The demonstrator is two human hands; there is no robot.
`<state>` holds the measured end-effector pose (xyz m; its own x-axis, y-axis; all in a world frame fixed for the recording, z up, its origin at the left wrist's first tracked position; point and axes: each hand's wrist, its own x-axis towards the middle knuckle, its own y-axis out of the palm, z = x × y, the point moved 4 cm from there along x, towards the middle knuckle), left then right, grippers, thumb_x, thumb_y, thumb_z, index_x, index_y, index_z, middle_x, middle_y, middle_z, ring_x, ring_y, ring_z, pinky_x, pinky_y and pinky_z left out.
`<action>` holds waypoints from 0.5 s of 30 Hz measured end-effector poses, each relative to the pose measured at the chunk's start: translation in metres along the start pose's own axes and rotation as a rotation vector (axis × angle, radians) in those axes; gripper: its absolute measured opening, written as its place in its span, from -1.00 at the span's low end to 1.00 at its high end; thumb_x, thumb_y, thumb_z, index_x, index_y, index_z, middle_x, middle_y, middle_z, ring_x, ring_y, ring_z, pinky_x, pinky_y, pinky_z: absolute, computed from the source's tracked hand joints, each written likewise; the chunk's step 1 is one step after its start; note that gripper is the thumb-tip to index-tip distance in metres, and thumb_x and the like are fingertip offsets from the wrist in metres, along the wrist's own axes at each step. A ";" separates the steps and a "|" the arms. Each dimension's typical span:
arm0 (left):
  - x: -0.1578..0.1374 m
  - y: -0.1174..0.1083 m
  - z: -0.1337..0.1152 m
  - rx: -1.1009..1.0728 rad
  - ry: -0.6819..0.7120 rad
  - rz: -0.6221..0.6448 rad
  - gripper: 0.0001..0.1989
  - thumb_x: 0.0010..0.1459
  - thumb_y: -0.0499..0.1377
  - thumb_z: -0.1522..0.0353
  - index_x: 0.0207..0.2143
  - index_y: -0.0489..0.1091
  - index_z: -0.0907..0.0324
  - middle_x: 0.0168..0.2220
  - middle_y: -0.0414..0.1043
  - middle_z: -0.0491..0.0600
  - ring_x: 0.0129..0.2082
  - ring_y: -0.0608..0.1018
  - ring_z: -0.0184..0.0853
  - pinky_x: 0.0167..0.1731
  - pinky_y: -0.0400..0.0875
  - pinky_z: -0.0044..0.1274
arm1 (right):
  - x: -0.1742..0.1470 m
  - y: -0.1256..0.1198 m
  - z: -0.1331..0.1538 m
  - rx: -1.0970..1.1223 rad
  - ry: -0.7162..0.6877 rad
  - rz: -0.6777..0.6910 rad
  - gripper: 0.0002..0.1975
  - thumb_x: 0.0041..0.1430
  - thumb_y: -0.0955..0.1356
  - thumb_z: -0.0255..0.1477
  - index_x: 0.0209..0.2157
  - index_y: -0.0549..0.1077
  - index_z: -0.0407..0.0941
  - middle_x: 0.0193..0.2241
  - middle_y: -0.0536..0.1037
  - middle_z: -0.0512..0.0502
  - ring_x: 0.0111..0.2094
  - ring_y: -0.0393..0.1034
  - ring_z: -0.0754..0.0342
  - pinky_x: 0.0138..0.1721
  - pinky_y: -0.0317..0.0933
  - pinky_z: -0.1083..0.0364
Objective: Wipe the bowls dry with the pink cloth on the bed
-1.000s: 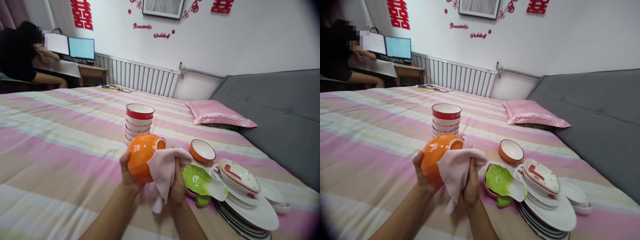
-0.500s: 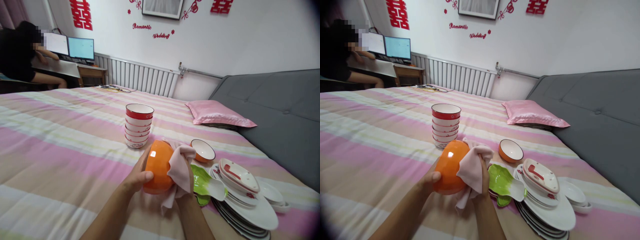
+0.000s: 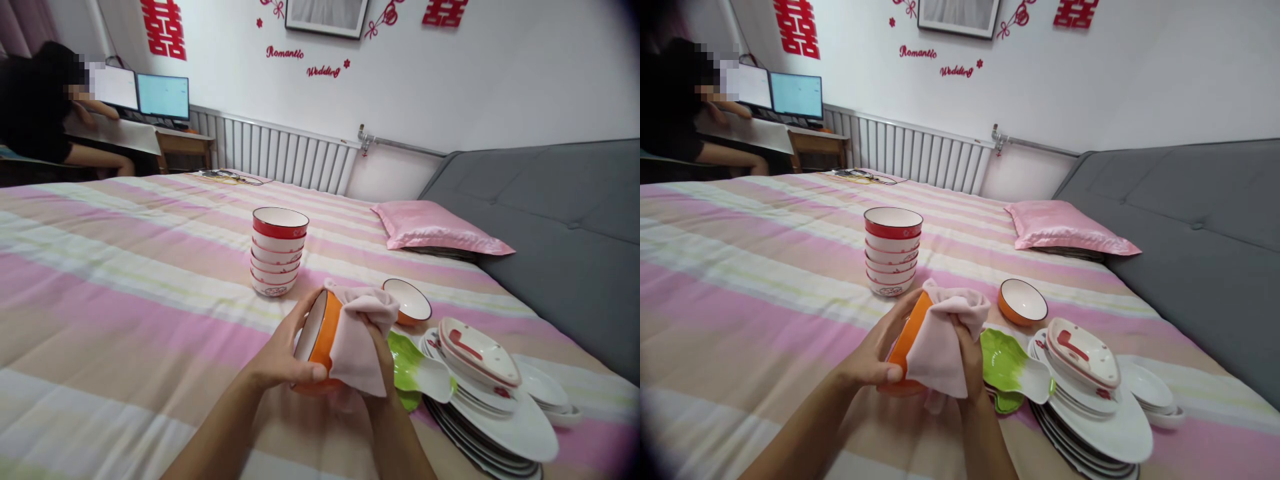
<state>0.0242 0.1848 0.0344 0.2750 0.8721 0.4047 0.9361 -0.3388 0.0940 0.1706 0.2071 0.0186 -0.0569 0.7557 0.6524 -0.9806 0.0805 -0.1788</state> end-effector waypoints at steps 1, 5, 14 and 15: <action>0.000 0.000 0.001 0.004 0.001 0.000 0.06 -0.30 0.37 0.06 0.25 0.04 0.12 0.28 -0.02 0.13 0.25 0.02 0.14 0.18 -0.05 -0.18 | 0.000 -0.001 0.002 0.053 0.045 -0.020 -0.62 0.27 0.12 -0.29 -0.09 0.44 -0.12 -0.27 0.57 -0.12 -0.27 0.50 -0.03 -0.28 0.41 0.07; 0.002 -0.001 0.008 0.019 -0.030 -0.005 0.04 -0.27 0.36 0.05 0.25 0.04 0.12 0.30 -0.08 0.13 0.26 0.01 0.13 0.17 -0.02 -0.20 | 0.000 -0.002 0.009 0.364 0.289 -0.098 -0.69 0.13 0.28 -0.22 -0.23 0.51 -0.13 -0.30 0.59 -0.08 -0.21 0.49 -0.05 -0.22 0.40 0.06; 0.007 0.001 0.012 -0.046 -0.081 -0.169 -0.17 -0.18 0.33 0.26 0.19 0.15 0.09 0.19 0.18 0.13 0.22 0.14 0.08 0.09 0.17 -0.23 | -0.010 0.003 0.010 0.281 0.119 0.022 -0.57 0.09 0.35 -0.28 0.00 0.41 -0.13 -0.10 0.52 -0.21 -0.02 0.37 -0.14 0.00 0.26 -0.07; 0.007 0.001 0.012 -0.068 -0.082 -0.197 -0.21 -0.17 0.33 0.30 0.17 0.19 0.10 0.18 0.21 0.13 0.21 0.16 0.07 0.10 0.17 -0.22 | -0.010 0.004 0.011 0.253 0.085 0.057 -0.54 0.09 0.34 -0.29 0.04 0.37 -0.12 -0.04 0.48 -0.22 0.04 0.32 -0.15 0.04 0.23 -0.09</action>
<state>0.0296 0.1950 0.0260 0.1079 0.9487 0.2972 0.9573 -0.1799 0.2265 0.1655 0.1927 0.0191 -0.1075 0.8072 0.5804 -0.9926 -0.1205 -0.0162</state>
